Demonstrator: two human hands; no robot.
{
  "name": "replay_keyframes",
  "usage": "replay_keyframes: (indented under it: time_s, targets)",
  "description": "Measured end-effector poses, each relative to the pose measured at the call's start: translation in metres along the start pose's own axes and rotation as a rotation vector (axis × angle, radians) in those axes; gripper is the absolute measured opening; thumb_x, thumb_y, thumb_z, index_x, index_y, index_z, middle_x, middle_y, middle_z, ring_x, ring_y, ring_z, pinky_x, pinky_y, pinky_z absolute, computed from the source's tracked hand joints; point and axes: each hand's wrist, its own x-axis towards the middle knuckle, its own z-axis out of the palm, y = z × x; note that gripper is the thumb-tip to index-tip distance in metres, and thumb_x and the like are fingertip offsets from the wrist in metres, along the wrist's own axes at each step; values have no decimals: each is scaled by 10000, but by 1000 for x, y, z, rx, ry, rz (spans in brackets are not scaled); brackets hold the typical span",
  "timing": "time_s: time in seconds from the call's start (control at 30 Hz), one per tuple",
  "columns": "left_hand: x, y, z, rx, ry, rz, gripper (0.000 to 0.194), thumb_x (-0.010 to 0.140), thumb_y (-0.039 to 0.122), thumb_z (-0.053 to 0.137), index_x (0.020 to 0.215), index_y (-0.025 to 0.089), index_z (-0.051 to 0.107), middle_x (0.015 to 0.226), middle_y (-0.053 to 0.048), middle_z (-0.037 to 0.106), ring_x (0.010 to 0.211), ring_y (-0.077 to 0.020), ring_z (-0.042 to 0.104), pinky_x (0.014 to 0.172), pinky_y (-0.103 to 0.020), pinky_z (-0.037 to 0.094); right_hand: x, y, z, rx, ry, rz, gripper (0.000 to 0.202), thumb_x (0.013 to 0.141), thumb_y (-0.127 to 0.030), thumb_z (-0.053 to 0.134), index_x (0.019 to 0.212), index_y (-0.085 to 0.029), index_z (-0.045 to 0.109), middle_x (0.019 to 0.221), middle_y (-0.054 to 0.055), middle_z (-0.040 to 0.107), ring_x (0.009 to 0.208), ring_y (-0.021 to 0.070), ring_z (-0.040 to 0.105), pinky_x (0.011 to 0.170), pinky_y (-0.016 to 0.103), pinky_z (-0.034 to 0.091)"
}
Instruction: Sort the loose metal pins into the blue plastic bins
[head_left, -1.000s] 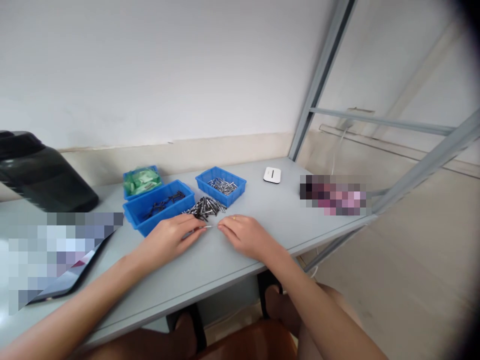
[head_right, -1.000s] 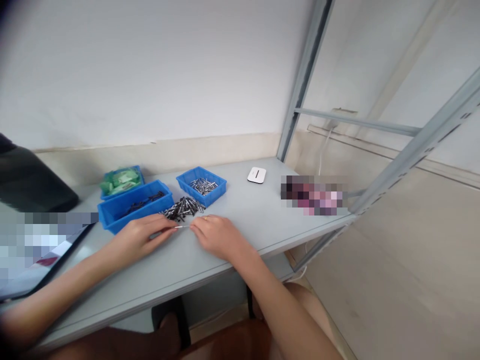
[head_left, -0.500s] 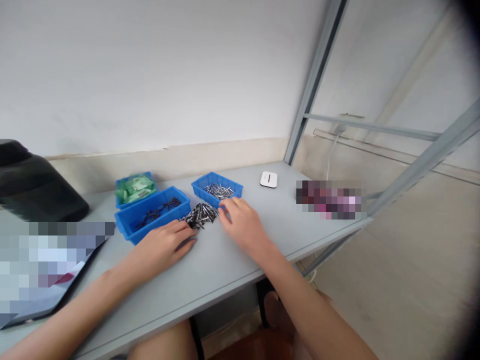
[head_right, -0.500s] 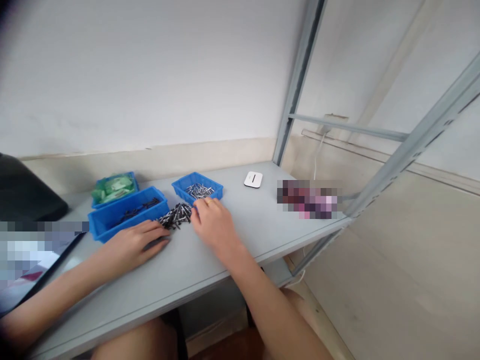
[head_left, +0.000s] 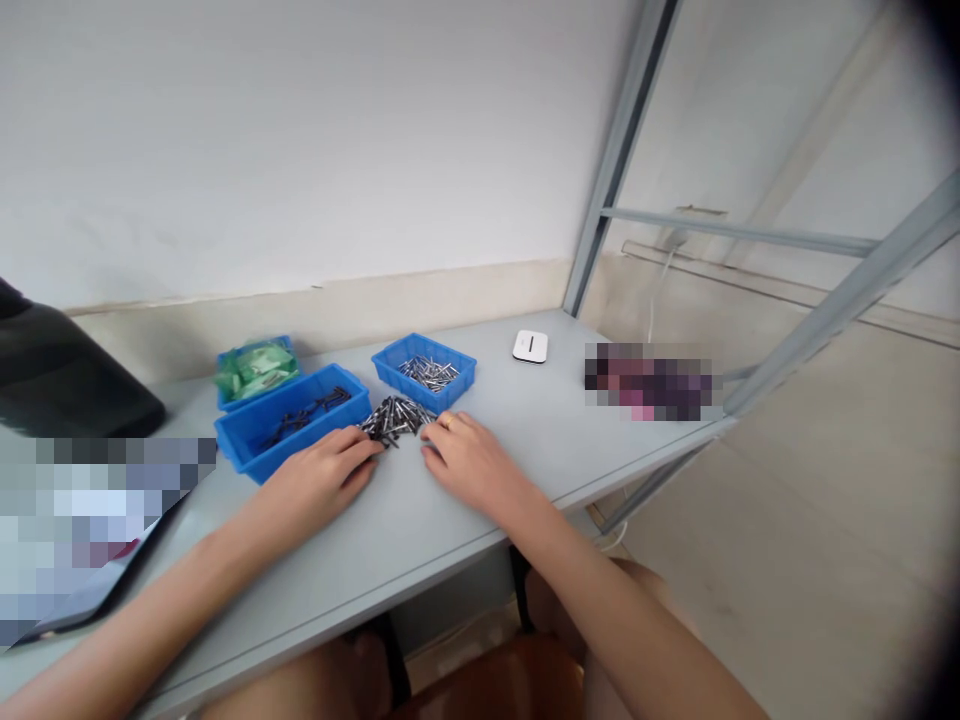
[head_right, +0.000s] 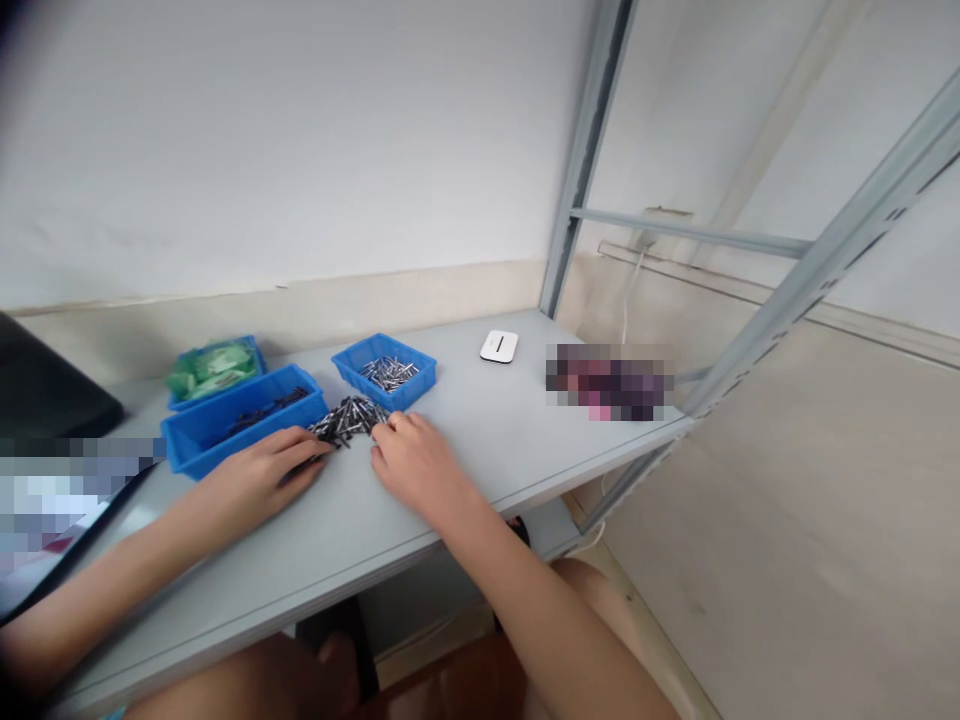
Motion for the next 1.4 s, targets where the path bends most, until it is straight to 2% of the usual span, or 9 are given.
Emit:
replay_keyframes:
  time_s: [0.47,0.6,0.7,0.77,0.9,1.13,1.2,1.33,1.4]
  targets:
    - [1,3,-5,-25,24,-54,298,927,344,409,985,218,672,967,-51,684,887,-217,643,774,-320,506,0,1,1,22,-6,8,123,916,-214,488,910,-177,604,929,58,587,898,183,528,829,308,418]
    - [2,7,-9,-91,62,-27,282,930,359,415,1015,218,645,970,-48,682,892,-202,641,784,-301,501,1,-3,-4,151,10,-10,168,931,-215,468,1043,-185,589,998,57,606,944,173,555,845,293,421]
    - [1,9,-9,-169,69,-19,252,948,351,399,1013,216,601,945,-28,660,817,-160,636,721,-257,492,1,-8,-10,259,28,-81,218,944,-242,463,1130,-185,561,1040,62,613,963,163,564,860,279,422]
    - [0,11,-8,-166,73,6,228,956,335,397,998,216,587,927,-17,648,794,-148,628,700,-246,484,1,-10,-12,278,4,-134,203,949,-247,462,1108,-185,572,1007,59,621,957,162,565,858,273,421]
    - [-1,12,-3,-101,49,91,227,971,288,382,990,218,598,953,-28,646,860,-160,621,773,-264,480,0,-9,-10,254,-46,-161,175,954,-244,464,1074,-188,579,979,50,627,946,160,566,847,267,418]
    - [0,8,0,-143,74,73,241,961,294,404,1000,214,628,964,-33,647,871,-161,624,805,-270,493,1,-8,-6,158,-81,-220,131,930,-253,506,960,-172,605,925,46,624,912,162,563,847,266,415]
    - [0,8,-3,-145,103,59,238,964,293,403,1012,207,619,979,-39,640,886,-161,621,815,-267,493,-2,-10,-9,182,-95,-254,145,938,-254,489,977,-182,609,926,37,629,908,153,568,847,254,416]
    - [0,8,-11,-132,275,25,208,962,280,424,1014,196,608,1013,-49,629,928,-166,618,859,-269,480,-7,-16,-11,185,-124,-363,174,937,-275,494,1008,-190,628,957,31,635,910,148,563,892,251,407]
    - [-1,9,-13,-122,322,28,196,959,272,433,1011,198,607,1006,-46,630,923,-165,620,856,-271,483,-5,-22,-9,150,-139,-409,201,941,-296,488,1021,-190,638,979,36,633,912,152,554,912,265,402]
